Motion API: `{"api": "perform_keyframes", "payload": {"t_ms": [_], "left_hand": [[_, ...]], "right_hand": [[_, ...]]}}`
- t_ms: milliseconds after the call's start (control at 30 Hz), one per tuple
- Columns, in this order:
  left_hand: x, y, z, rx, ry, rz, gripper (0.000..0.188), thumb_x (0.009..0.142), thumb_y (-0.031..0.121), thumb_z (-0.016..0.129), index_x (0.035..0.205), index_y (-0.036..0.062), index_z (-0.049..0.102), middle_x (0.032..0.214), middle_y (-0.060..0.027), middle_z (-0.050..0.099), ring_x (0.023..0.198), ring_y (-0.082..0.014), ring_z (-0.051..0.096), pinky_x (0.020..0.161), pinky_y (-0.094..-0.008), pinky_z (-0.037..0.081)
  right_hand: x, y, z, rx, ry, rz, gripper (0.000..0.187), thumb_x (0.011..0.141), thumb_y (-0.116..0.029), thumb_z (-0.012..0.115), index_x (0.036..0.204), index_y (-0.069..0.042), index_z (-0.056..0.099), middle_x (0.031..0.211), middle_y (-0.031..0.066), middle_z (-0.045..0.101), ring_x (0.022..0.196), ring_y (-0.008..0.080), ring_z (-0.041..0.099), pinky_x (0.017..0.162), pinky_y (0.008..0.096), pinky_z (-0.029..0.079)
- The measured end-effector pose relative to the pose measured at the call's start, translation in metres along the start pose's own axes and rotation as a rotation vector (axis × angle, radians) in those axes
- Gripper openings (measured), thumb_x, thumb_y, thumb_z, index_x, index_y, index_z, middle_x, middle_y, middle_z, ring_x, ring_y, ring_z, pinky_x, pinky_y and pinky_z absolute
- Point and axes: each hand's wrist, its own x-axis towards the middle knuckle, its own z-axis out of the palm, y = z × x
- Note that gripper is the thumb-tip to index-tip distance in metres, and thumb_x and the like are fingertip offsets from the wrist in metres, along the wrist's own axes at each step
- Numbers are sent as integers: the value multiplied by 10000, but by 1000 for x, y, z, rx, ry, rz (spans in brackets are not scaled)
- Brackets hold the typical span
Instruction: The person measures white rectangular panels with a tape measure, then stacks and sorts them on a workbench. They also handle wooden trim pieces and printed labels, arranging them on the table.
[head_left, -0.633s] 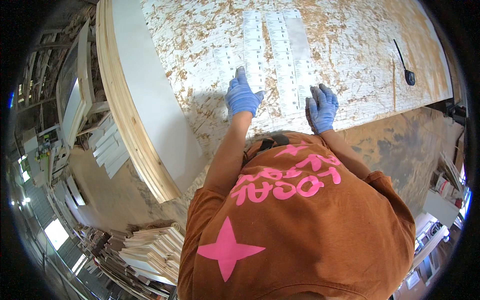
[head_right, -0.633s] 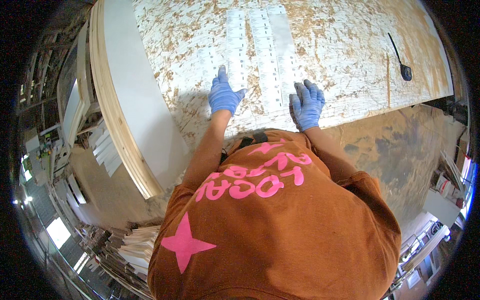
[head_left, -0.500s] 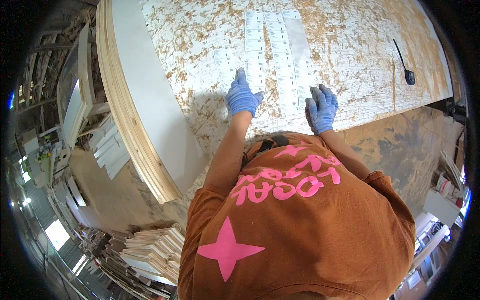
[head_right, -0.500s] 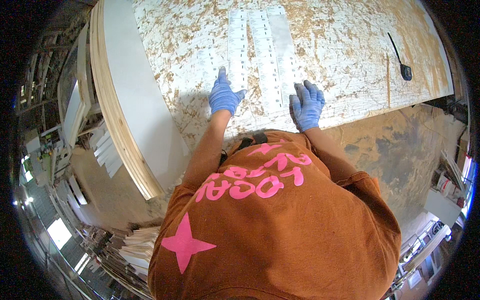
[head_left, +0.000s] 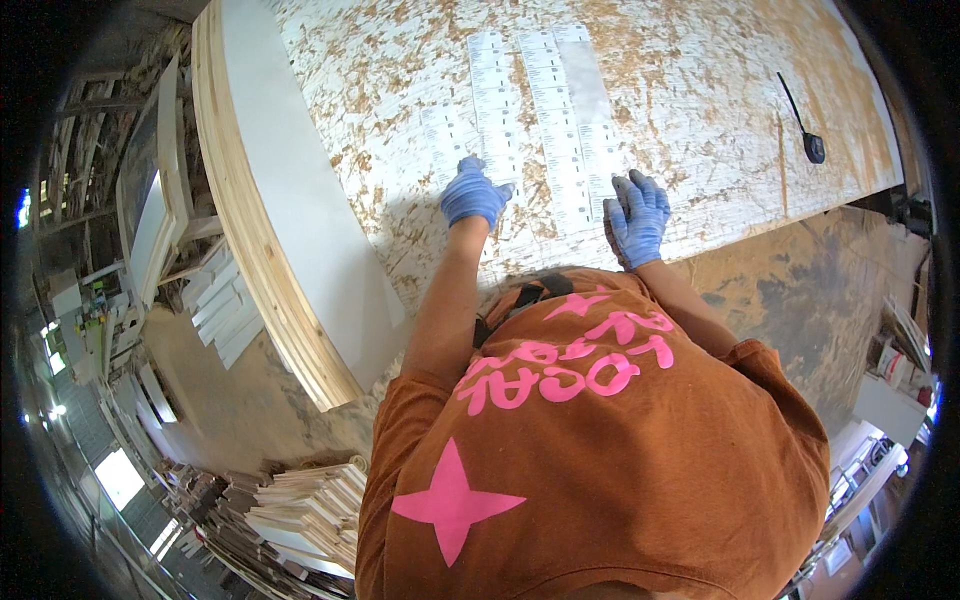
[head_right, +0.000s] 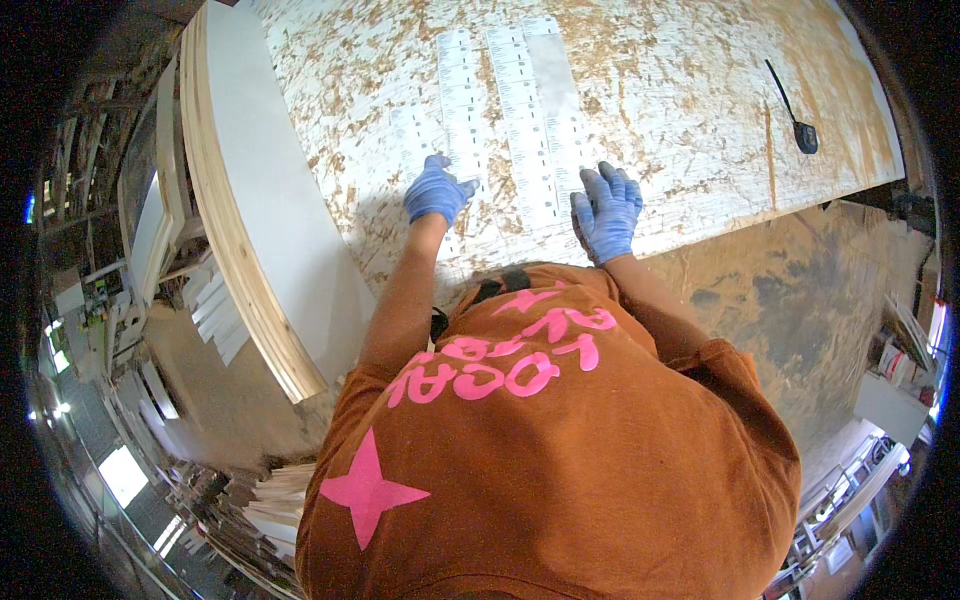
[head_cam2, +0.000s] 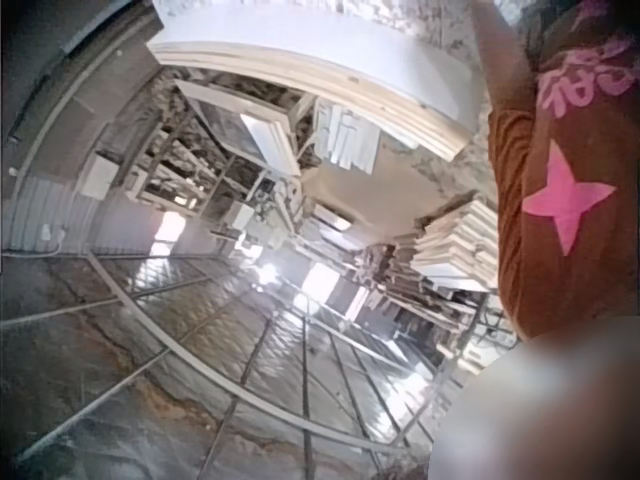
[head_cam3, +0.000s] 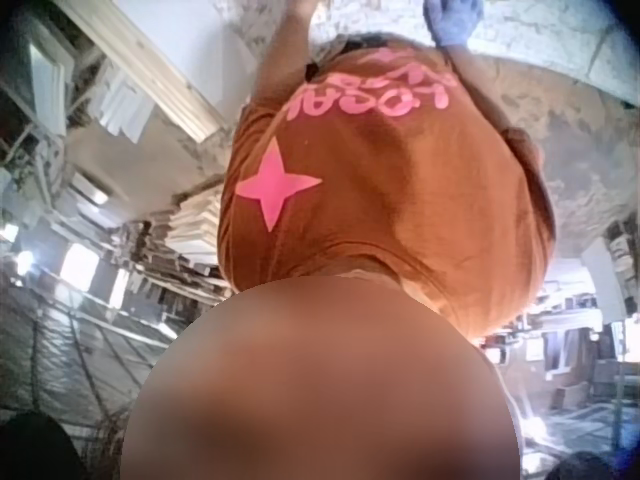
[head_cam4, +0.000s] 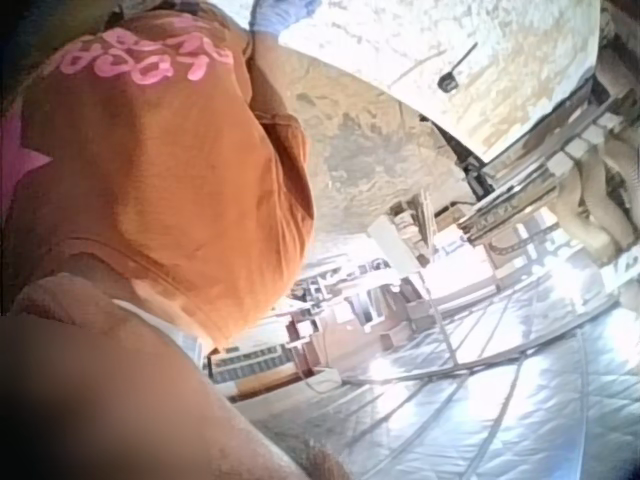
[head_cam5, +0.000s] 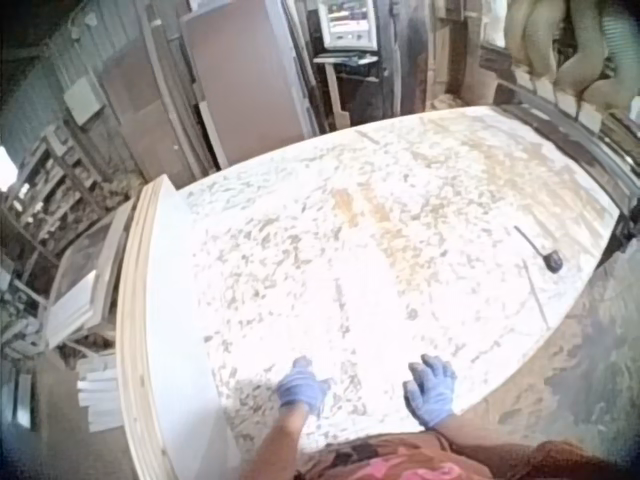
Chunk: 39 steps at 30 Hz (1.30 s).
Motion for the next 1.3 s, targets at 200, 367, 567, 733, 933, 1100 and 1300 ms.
{"api": "perform_keyframes", "payload": {"t_ms": [200,367,567,733,933,1100,1300], "left_hand": [[-14,-2,1,134,147,176,625,694,370,857,1173,75,586,1108,-195,635,991,-344,646,869,-419,525],[-38,2,0,171,253,305,675,658,354,854,1239,136,588,1207,-180,572,1044,-336,622,889,-435,526],[-39,0,-2,191,244,323,659,670,309,839,1247,119,582,1182,-184,576,1034,-349,618,876,-432,532],[-27,-8,-1,159,269,335,599,707,265,798,1240,95,581,1144,-194,595,978,-374,636,855,-444,544],[-19,-9,-2,114,216,278,666,682,293,844,1234,45,565,1177,-217,590,1019,-367,632,880,-434,538],[-34,7,-6,155,196,215,774,658,334,875,1274,30,517,1208,-244,577,1047,-371,627,883,-426,537],[-11,-15,6,132,153,208,713,697,313,844,1262,31,513,999,-172,699,908,-337,679,831,-407,546]], "right_hand": [[1,-3,-4,11,-15,2,423,818,-330,704,1204,-162,660,1334,120,545,1259,348,429,1075,500,277],[1,-4,-6,24,-44,-46,551,786,-426,735,1255,-163,616,1359,120,524,1281,340,424,1094,521,251],[0,-4,-4,-32,-159,-122,604,770,-468,731,1276,-163,602,1379,129,509,1301,344,430,1130,534,234],[-2,0,2,-30,-142,-102,527,836,-443,671,1284,-174,602,1400,138,499,1326,359,409,1143,531,220],[-1,-1,1,-34,-96,-112,472,833,-389,686,1246,-164,634,1369,137,533,1292,363,448,1129,517,246],[-1,0,-1,-15,-157,-112,543,803,-474,698,1255,-181,628,1399,132,505,1327,367,406,1142,538,213],[-1,-3,-5,-27,-232,-176,691,738,-610,706,1277,-185,620,1419,128,487,1352,367,376,1153,556,172]]}}
